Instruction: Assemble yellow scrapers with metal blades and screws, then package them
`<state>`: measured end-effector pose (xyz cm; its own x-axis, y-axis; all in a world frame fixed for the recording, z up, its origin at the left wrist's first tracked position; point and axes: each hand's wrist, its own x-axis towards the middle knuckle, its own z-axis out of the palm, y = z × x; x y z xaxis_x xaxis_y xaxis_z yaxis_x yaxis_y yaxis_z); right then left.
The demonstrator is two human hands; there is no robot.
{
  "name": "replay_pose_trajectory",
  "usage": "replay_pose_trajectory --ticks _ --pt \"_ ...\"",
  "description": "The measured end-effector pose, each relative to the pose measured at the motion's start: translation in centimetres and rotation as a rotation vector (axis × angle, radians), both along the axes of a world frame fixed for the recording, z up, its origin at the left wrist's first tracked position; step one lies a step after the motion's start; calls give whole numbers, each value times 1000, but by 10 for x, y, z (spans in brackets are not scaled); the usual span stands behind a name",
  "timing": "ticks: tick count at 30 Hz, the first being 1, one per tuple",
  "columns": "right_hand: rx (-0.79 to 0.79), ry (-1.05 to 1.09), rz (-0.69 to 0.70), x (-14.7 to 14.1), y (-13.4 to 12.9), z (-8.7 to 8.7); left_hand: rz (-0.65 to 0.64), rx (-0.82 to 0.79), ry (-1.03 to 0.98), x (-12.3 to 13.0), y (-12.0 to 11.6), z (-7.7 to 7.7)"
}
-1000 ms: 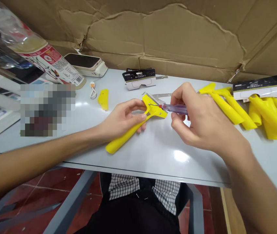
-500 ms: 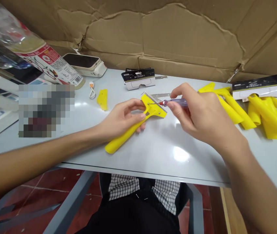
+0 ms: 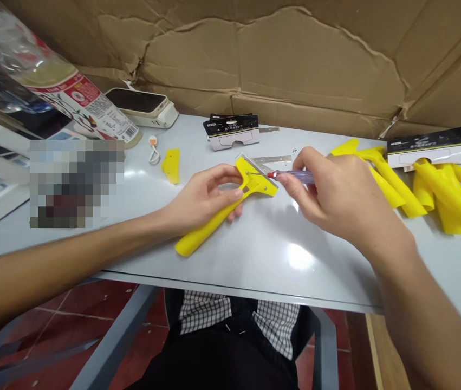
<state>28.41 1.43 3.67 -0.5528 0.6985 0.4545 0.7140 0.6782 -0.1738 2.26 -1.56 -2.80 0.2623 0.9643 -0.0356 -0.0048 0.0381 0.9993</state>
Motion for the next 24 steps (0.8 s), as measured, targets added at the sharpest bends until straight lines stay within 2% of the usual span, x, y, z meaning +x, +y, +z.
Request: replay_pose_trajectory --ticks 4,7,11,14,19,24 --pt "-101 44 63 -1 -5 4 -2 -2 0 0 0 0" --pt "-32 25 72 -1 -3 2 0 -4 9 0 0 1" --pt "51 -17 17 -1 2 -2 -5 -8 17 1 -1 2" --pt "5 -1 6 -2 0 -2 4 -9 21 1 -2 3" --pt "-65 40 67 -3 -5 0 10 -13 18 0 -1 2" --pt "72 43 44 -3 -1 -2 11 -8 25 0 -1 2"
